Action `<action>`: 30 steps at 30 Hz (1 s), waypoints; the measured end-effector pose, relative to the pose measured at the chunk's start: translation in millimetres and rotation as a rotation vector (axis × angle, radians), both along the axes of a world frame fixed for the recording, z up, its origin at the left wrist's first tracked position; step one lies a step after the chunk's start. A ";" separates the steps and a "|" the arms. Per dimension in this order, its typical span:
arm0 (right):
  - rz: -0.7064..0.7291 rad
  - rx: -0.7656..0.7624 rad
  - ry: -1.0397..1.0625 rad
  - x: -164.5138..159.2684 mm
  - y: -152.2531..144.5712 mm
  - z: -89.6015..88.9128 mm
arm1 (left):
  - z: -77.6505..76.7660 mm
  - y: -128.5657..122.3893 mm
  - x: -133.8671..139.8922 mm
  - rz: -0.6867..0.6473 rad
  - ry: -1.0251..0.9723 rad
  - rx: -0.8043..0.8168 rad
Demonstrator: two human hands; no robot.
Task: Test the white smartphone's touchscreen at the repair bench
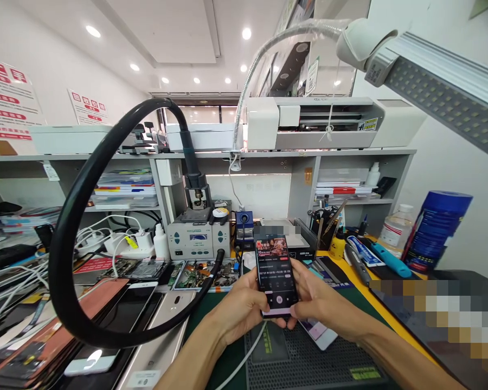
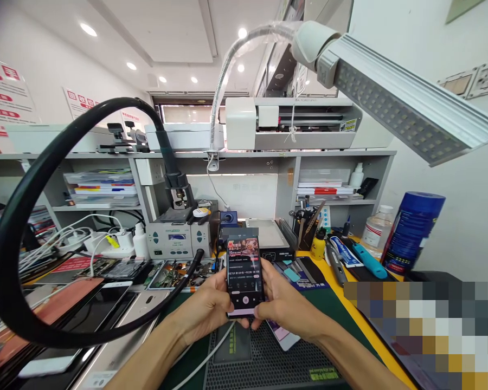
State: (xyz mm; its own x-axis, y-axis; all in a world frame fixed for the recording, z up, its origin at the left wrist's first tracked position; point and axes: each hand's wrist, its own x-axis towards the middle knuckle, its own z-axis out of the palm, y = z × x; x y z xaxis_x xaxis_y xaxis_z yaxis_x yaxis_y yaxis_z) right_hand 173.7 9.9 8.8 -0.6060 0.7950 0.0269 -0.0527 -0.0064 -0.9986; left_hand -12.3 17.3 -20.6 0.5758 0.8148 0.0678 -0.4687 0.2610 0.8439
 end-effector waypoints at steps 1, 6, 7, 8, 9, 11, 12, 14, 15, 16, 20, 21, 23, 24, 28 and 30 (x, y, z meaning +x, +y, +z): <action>-0.004 0.002 -0.002 -0.3 -0.5 0.3 | 0.9 -0.3 0.1 0.003 0.006 0.003; -0.014 0.010 0.005 -1.6 -1.4 1.0 | -0.2 0.2 1.4 0.020 0.025 0.024; -0.018 0.010 0.004 -1.7 -1.5 1.2 | -0.9 0.5 1.6 0.020 0.028 0.026; -0.023 0.011 0.001 -1.7 -1.6 1.4 | -1.4 0.6 1.8 0.020 0.031 0.028; -0.026 0.012 -0.003 -1.7 -1.8 1.7 | -1.5 0.6 1.8 0.021 0.033 0.030; -0.025 0.010 -0.008 -1.7 -2.2 2.3 | -0.9 0.3 1.7 0.020 0.033 0.030; -0.023 0.007 -0.008 -1.7 -2.4 2.6 | -0.2 0.0 1.6 0.020 0.030 0.028; -0.019 0.004 -0.001 -1.6 -2.5 2.6 | 1.1 -0.5 1.1 0.018 0.025 0.020; -0.016 0.004 0.005 -1.4 -2.4 2.4 | 1.6 -0.7 0.9 0.016 0.023 0.015; -0.013 0.004 0.010 -1.0 -2.2 2.1 | 1.7 -0.7 0.6 0.014 0.020 0.010; -0.055 -0.001 0.015 1.4 -0.6 0.6 | 0.5 0.3 -0.7 0.014 0.010 -0.012; -0.071 0.003 0.011 2.1 0.0 0.4 | 0.0 0.7 -1.0 0.016 0.006 -0.018; -0.094 0.020 0.000 3.1 1.3 -0.1 | -1.0 1.6 -1.6 0.019 -0.003 -0.027; -0.096 0.026 -0.004 3.5 1.8 -0.4 | -1.3 1.9 -1.9 0.019 -0.009 -0.030; -0.108 0.032 -0.017 3.7 2.2 -1.6 | -1.9 2.7 -2.2 0.009 -0.025 -0.034; -0.113 0.032 -0.018 3.1 1.8 -1.7 | -1.7 2.9 -2.0 0.005 -0.029 -0.035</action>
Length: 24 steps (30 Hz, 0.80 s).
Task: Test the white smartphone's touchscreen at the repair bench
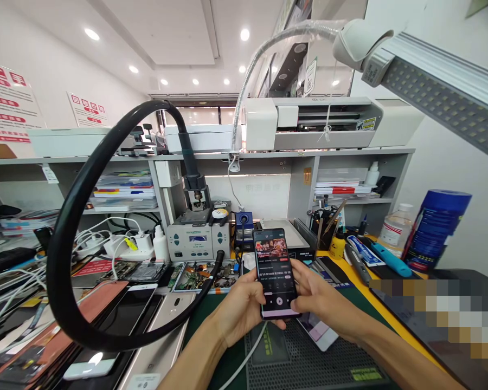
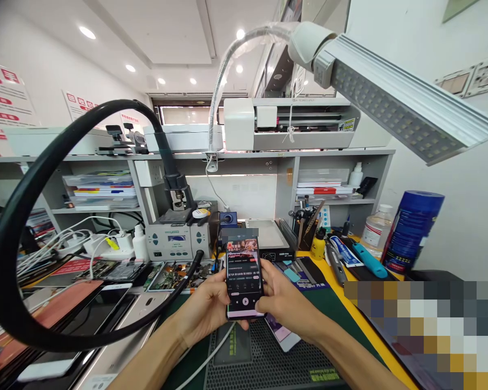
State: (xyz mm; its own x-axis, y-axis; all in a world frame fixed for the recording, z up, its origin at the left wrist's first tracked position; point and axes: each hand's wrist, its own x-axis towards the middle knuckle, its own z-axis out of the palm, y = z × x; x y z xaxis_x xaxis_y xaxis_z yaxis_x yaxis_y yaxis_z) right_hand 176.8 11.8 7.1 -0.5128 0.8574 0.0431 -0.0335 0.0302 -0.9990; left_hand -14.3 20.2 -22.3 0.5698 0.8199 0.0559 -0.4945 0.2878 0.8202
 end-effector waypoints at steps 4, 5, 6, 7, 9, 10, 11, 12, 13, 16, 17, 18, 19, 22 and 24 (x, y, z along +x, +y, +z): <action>0.001 -0.007 0.014 -1.2 -0.6 0.7 | 0.2 0.8 0.4 0.002 -0.010 -0.008; 0.000 -0.009 0.016 -1.3 -0.8 0.9 | 0.1 1.0 0.5 0.003 -0.014 -0.012; -0.002 -0.010 0.017 -1.5 -0.9 1.2 | 0.0 1.2 0.5 0.004 -0.019 -0.016; -0.004 -0.010 0.017 -1.7 -0.9 1.3 | -0.1 1.4 0.5 0.002 -0.025 -0.019; -0.004 -0.010 0.022 -2.2 -1.1 1.5 | -0.2 1.6 0.3 -0.003 -0.040 -0.026; -0.004 -0.010 0.025 -2.6 -1.1 1.4 | -0.2 1.6 0.3 -0.006 -0.050 -0.030; -0.003 -0.010 0.030 -3.0 -1.2 1.1 | -0.1 1.6 0.2 -0.007 -0.062 -0.036; -0.003 -0.012 0.034 -3.4 -1.3 0.6 | 0.1 1.5 0.2 -0.009 -0.075 -0.043; -0.004 -0.015 0.038 -3.9 -1.5 0.0 | 0.4 1.3 0.3 -0.012 -0.087 -0.053; -0.025 -0.019 0.053 -5.7 -2.8 -1.7 | 1.8 0.7 0.6 -0.012 -0.125 -0.085; -0.031 -0.015 0.059 -6.7 -3.4 -1.9 | 2.4 0.4 0.8 -0.010 -0.137 -0.095; -0.037 -0.010 0.063 -7.9 -4.2 -1.9 | 2.9 0.0 0.9 -0.007 -0.148 -0.105; -0.039 -0.007 0.063 -9.3 -5.0 -1.6 | 3.5 -0.4 1.1 -0.003 -0.159 -0.113; -0.052 0.005 0.042 -13.9 -7.3 -0.4 | 4.9 -1.8 1.6 0.004 -0.180 -0.137; -0.068 0.018 0.032 -16.2 -8.0 -0.4 | 5.5 -2.8 1.9 0.008 -0.189 -0.147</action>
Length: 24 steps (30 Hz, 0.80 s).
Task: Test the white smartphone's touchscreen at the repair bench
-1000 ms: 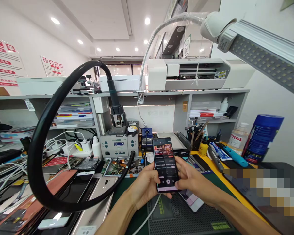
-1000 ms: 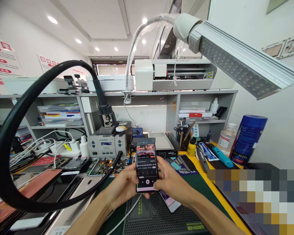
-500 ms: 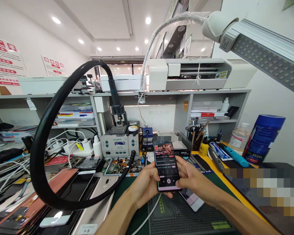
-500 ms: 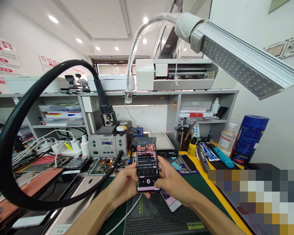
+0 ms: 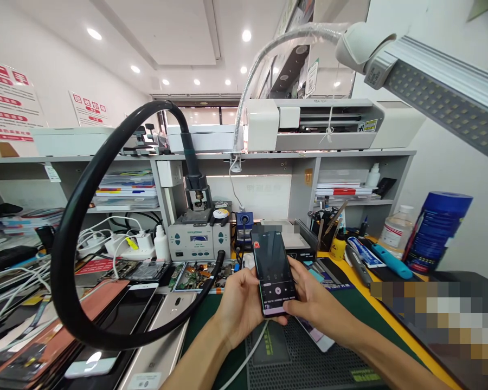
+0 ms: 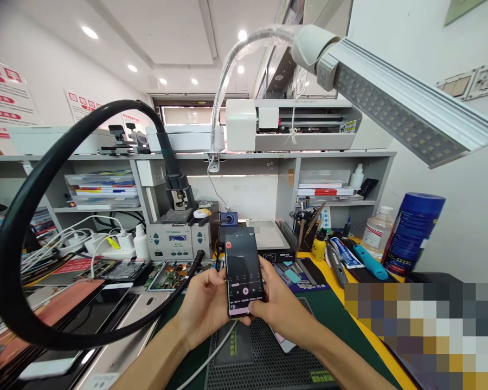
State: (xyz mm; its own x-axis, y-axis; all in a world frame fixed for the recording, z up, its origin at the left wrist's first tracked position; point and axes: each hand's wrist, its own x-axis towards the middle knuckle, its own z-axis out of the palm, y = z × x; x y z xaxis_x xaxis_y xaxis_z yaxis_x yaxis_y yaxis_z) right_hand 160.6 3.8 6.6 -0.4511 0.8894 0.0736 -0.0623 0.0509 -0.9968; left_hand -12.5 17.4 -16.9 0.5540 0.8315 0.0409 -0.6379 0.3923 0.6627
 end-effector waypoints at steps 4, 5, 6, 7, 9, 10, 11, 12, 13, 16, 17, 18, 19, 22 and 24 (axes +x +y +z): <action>-0.009 0.017 0.008 -1.1 0.3 -1.7 | 1.3 -1.3 0.5 0.002 -0.013 -0.003; -0.011 0.016 0.007 -0.8 0.5 -2.1 | 1.7 -1.3 0.6 0.003 -0.015 -0.002; -0.013 0.015 0.005 -0.5 0.8 -2.5 | 2.0 -1.3 0.8 0.002 -0.016 -0.001; -0.017 0.018 0.001 -0.2 1.0 -2.9 | 2.3 -1.2 1.0 0.001 -0.016 0.000; -0.034 0.037 -0.006 -0.2 1.4 -4.1 | 2.3 -0.9 1.4 0.003 -0.014 0.006; -0.046 0.044 -0.008 -0.5 1.7 -4.8 | 2.0 -0.8 1.6 0.005 -0.013 0.010; -0.059 0.050 -0.011 -1.1 2.0 -5.7 | 1.6 -0.8 1.7 0.007 -0.011 0.015; -0.076 0.053 -0.012 -2.0 2.3 -6.6 | 1.0 -0.8 1.8 0.010 -0.008 0.020; -0.092 0.056 -0.012 -3.0 2.7 -7.6 | 0.3 -0.9 1.9 0.014 -0.006 0.026; -0.129 0.066 -0.004 -6.0 3.2 -9.7 | -1.6 -1.0 1.7 0.026 0.003 0.039; -0.138 0.066 -0.001 -6.7 3.3 -9.8 | -1.9 -0.9 1.6 0.030 0.007 0.042; -0.146 0.061 0.002 -7.0 3.3 -9.5 | -2.0 -0.8 1.5 0.034 0.012 0.045; -0.151 0.055 0.006 -6.8 3.3 -8.6 | -1.9 -0.7 1.6 0.038 0.019 0.047; -0.160 0.012 0.025 -4.2 4.4 -2.7 | 0.1 -1.7 2.6 0.048 0.047 0.052; -0.163 -0.025 0.034 -1.7 6.4 3.7 | 2.3 -3.9 4.2 0.050 0.076 0.056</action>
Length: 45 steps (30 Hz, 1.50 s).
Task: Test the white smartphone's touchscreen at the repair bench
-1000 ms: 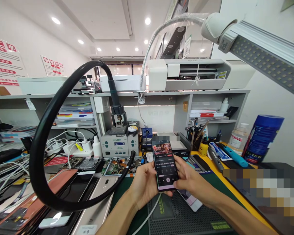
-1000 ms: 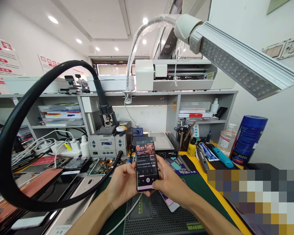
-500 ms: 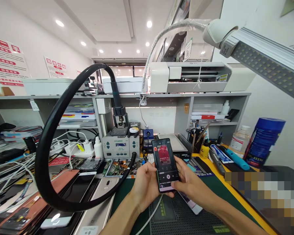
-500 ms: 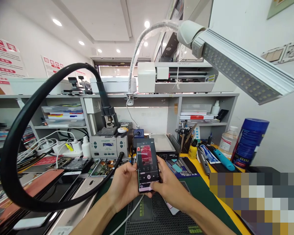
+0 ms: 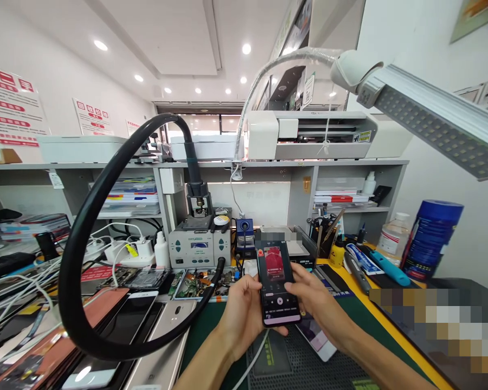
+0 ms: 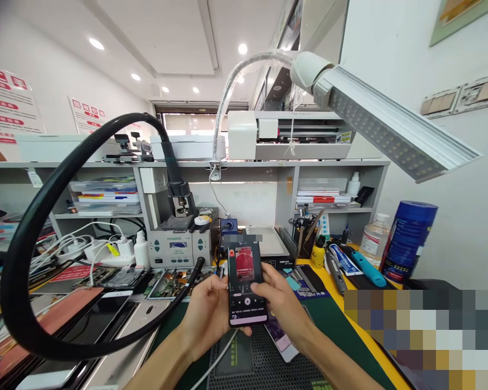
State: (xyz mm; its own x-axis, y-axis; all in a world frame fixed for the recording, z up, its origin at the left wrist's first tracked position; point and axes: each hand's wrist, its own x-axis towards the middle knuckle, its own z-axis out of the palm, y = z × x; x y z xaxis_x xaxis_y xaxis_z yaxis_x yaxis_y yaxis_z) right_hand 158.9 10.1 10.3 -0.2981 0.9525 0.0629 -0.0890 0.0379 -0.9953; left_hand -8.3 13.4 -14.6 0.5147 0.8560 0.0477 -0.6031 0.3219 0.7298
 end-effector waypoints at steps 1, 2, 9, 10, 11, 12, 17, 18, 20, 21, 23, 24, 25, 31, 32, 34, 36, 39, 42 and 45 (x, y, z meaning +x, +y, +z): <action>-0.007 -0.015 0.004 1.0 1.3 3.4 | 1.3 -1.5 1.1 0.001 0.017 0.001; -0.019 -0.027 0.007 1.8 2.7 6.7 | 2.7 -3.2 2.3 0.000 0.035 -0.001; -0.113 -0.058 0.016 -0.4 9.7 15.1 | 14.0 -11.1 9.2 0.008 0.129 -0.032; -0.120 -0.059 0.016 -1.0 9.9 15.1 | 15.2 -11.3 9.5 0.016 0.136 -0.040; -0.124 -0.059 0.016 -1.7 9.9 15.2 | 16.0 -11.4 9.7 0.023 0.135 -0.043; -0.125 -0.058 0.016 -2.3 9.8 15.5 | 16.6 -11.4 9.8 0.025 0.130 -0.043; -0.119 -0.052 0.017 -4.6 9.1 17.5 | 15.5 -11.6 9.5 0.006 0.101 -0.029; -0.118 -0.054 0.017 -4.6 9.2 17.7 | 14.7 -11.7 9.3 0.007 0.104 -0.026; -0.109 -0.069 0.021 -3.9 9.5 17.7 | 12.9 -11.6 8.7 0.001 0.105 -0.014; -0.100 -0.082 0.025 -3.2 9.7 17.4 | 11.8 -11.3 8.3 -0.011 0.098 -0.005; -0.076 -0.110 0.038 -1.4 10.3 16.3 | 9.7 -9.9 7.4 -0.043 0.075 0.005; -0.060 -0.121 0.049 -0.4 10.5 15.4 | 8.9 -8.9 6.9 -0.055 0.060 0.006; -0.042 -0.128 0.061 0.5 10.8 14.3 | 8.3 -7.7 6.3 -0.063 0.047 0.005; 0.088 -0.173 0.124 3.4 10.3 6.5 | 8.8 -1.9 0.4 -0.071 -0.003 -0.031; 0.108 -0.180 0.128 3.5 9.5 6.0 | 8.7 -1.3 -0.8 -0.069 -0.010 -0.039; 0.150 -0.180 0.140 3.4 7.0 6.0 | 8.1 -0.4 -3.1 -0.066 -0.022 -0.053; 0.192 -0.163 0.151 3.2 3.5 6.9 | 7.5 0.1 -4.9 -0.067 -0.036 -0.065; 0.221 -0.127 0.141 2.5 -2.3 7.9 | 7.3 -0.2 -6.1 -0.069 -0.056 -0.086; 0.216 -0.095 0.103 1.4 -6.2 6.5 | 7.6 -1.5 -6.4 -0.079 -0.065 -0.104; 0.205 -0.081 0.072 0.5 -6.4 3.1 | 8.2 -2.8 -6.7 -0.090 -0.078 -0.115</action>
State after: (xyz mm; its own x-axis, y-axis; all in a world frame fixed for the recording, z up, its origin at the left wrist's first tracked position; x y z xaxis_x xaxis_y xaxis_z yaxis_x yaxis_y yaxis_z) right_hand 159.4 3.7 13.4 -0.4831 0.8754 0.0165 -0.1574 -0.0683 -0.9852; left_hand -15.0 10.6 -6.4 0.5884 0.8086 -0.0050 -0.6215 0.4562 0.6368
